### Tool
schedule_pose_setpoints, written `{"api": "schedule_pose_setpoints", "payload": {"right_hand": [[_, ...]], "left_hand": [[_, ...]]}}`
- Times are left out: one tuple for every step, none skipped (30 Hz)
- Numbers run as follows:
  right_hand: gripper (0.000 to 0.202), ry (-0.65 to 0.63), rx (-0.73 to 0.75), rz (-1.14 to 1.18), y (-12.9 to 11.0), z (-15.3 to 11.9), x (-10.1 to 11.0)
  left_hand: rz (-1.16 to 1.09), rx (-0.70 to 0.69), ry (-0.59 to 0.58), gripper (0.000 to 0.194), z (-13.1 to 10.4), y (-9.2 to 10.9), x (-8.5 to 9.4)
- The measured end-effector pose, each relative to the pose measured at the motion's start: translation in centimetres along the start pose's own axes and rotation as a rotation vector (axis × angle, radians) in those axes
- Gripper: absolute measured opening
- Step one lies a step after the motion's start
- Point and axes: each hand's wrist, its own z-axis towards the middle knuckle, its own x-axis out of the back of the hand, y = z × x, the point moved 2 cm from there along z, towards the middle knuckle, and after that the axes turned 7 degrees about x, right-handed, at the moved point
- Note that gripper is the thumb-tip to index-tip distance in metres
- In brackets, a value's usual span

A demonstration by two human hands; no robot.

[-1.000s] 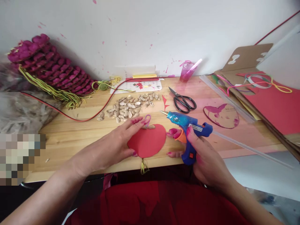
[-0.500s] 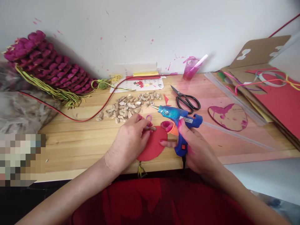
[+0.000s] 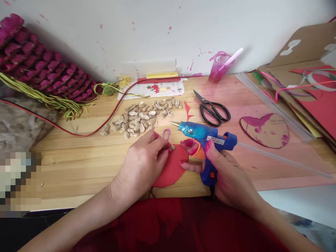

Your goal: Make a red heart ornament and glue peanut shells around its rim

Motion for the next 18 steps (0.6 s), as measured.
{"api": "schedule_pose_setpoints", "payload": {"right_hand": [[0.034, 0.003, -0.004, -0.007, -0.02, 0.02, 0.04], [0.034, 0.004, -0.012, -0.011, -0.05, 0.02, 0.07], [0.034, 0.003, -0.02, -0.013, -0.07, 0.01, 0.09], [0.034, 0.001, -0.026, -0.014, -0.09, -0.01, 0.11], [0.033, -0.004, -0.027, -0.016, -0.11, -0.03, 0.11], [0.032, -0.008, -0.023, -0.018, -0.13, -0.05, 0.1], [0.031, -0.007, -0.019, -0.022, -0.15, -0.07, 0.1], [0.031, -0.002, -0.017, -0.026, -0.15, -0.09, 0.11], [0.031, 0.006, -0.014, -0.03, -0.15, -0.1, 0.11], [0.031, 0.013, -0.012, -0.032, -0.14, -0.11, 0.11], [0.032, 0.016, -0.011, -0.034, -0.13, -0.11, 0.1], [0.032, 0.021, -0.011, -0.034, -0.12, -0.1, 0.09], [0.031, 0.025, -0.013, -0.033, -0.11, -0.1, 0.07], [0.031, 0.026, -0.016, -0.031, -0.1, -0.09, 0.04], [0.031, 0.026, -0.019, -0.03, -0.1, -0.09, 0.0], [0.03, 0.029, -0.02, -0.03, -0.11, -0.09, -0.05], [0.03, 0.034, -0.019, -0.03, -0.15, -0.09, -0.1], [0.03, 0.042, -0.016, -0.032, -0.2, -0.11, -0.15]], "left_hand": [[-0.004, 0.004, 0.001, 0.012, 0.02, 0.02, 0.0], [-0.008, 0.009, 0.0, 0.012, 0.05, 0.04, -0.01], [-0.01, 0.014, 0.0, 0.013, 0.08, 0.07, -0.02], [-0.011, 0.02, -0.002, 0.014, 0.11, 0.1, -0.03], [-0.011, 0.024, -0.003, 0.015, 0.15, 0.14, -0.03], [-0.01, 0.027, -0.005, 0.016, 0.18, 0.19, -0.02], [-0.009, 0.029, -0.007, 0.016, 0.2, 0.24, 0.0], [-0.007, 0.031, -0.011, 0.017, 0.21, 0.3, 0.03], [-0.005, 0.033, -0.014, 0.017, 0.22, 0.35, 0.06], [-0.002, 0.035, -0.02, 0.018, 0.22, 0.39, 0.07], [0.003, 0.037, -0.024, 0.018, 0.21, 0.43, 0.09], [0.007, 0.037, -0.029, 0.018, 0.19, 0.46, 0.08], [0.011, 0.036, -0.03, 0.018, 0.17, 0.48, 0.06], [0.014, 0.033, -0.028, 0.017, 0.16, 0.49, 0.04], [0.017, 0.029, -0.027, 0.017, 0.15, 0.49, 0.0], [0.019, 0.028, -0.028, 0.017, 0.15, 0.47, -0.04], [0.019, 0.027, -0.028, 0.017, 0.16, 0.44, -0.06], [0.017, 0.029, -0.03, 0.017, 0.16, 0.41, -0.06]]}}
